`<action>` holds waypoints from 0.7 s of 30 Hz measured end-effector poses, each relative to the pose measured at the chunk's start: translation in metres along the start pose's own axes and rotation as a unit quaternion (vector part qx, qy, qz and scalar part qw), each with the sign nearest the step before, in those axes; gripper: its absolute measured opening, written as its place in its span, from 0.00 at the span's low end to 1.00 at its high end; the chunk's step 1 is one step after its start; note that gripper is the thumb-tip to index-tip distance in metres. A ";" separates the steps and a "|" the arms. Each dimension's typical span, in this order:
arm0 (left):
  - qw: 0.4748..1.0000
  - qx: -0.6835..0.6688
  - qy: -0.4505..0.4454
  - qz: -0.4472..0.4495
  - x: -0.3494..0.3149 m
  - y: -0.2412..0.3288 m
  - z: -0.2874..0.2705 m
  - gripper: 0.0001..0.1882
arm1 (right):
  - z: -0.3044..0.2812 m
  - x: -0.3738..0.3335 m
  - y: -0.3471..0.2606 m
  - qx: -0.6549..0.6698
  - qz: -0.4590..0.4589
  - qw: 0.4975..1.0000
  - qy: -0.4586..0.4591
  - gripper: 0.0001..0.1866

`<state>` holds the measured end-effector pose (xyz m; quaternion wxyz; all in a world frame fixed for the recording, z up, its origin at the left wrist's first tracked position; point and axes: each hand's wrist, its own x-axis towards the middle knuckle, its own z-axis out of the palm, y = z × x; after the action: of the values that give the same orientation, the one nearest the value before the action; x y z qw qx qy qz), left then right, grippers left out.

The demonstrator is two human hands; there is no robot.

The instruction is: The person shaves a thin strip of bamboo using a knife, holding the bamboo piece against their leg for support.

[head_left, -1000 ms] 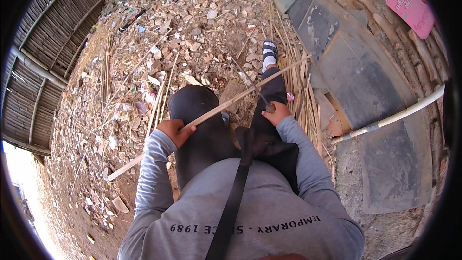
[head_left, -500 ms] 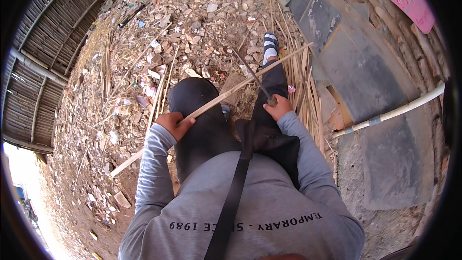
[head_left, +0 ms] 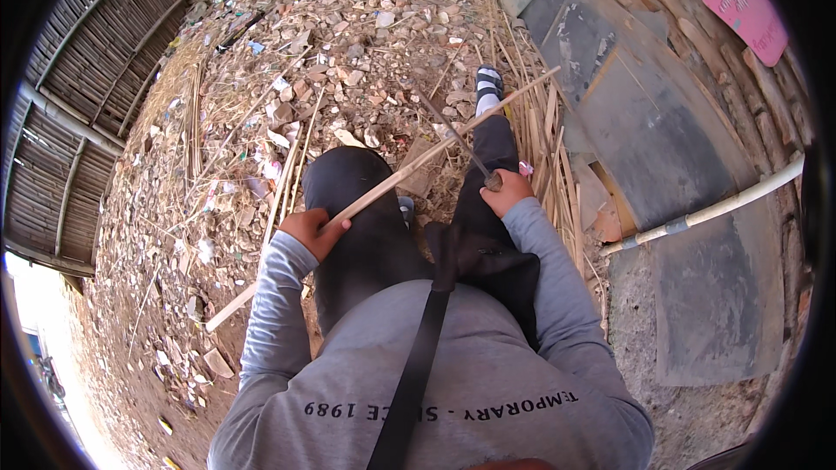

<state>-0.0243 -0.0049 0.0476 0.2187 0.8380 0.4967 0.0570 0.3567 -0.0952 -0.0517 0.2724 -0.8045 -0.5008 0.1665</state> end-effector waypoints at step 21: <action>0.999 -0.038 -0.028 0.005 0.003 -0.010 -0.005 0.28 | -0.043 0.020 -0.062 -0.111 -0.024 0.984 -0.134 0.18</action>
<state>-0.0322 0.0030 0.0474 0.2641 0.8327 0.4838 0.0538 0.3446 -0.0678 0.0204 0.1151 -0.7881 -0.5671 0.2097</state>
